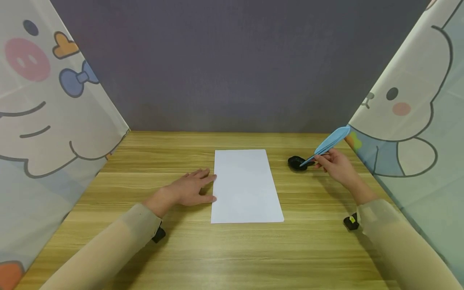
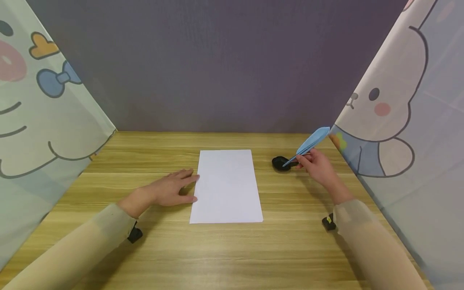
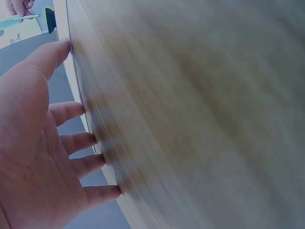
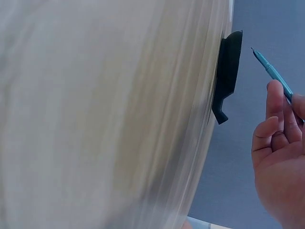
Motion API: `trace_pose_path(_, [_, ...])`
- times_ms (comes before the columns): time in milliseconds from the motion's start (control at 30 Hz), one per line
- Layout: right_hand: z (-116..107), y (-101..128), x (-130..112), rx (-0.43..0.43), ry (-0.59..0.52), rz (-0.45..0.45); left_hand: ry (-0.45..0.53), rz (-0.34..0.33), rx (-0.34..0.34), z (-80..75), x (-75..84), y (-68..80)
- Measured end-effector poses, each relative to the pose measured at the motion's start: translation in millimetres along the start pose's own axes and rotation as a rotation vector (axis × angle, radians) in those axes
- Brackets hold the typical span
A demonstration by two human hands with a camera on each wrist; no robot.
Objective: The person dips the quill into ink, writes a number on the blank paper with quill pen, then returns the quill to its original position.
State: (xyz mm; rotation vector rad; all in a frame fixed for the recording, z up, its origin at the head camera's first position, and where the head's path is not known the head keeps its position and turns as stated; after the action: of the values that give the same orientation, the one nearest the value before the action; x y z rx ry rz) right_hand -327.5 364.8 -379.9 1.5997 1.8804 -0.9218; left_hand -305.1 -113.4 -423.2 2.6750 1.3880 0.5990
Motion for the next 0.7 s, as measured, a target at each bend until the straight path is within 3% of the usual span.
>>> trace_pose_path(700, [7,-12,0,-0.006,0.078,0.013,-0.001,-0.002,0.009,1.9,-1.6,-1.1])
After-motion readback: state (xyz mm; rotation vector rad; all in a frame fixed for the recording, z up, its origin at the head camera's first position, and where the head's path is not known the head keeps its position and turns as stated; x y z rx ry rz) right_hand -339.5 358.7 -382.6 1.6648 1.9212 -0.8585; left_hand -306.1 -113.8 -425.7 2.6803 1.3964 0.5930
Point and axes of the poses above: each hand's wrist, its own y-axis away from the middle knuckle, its own z-axis out of the palm, x = y × z, the point moved 7 cm from there along -y, towards the middle knuckle, and after that the axes turned 1 degree about x, right-handed, at the moved point
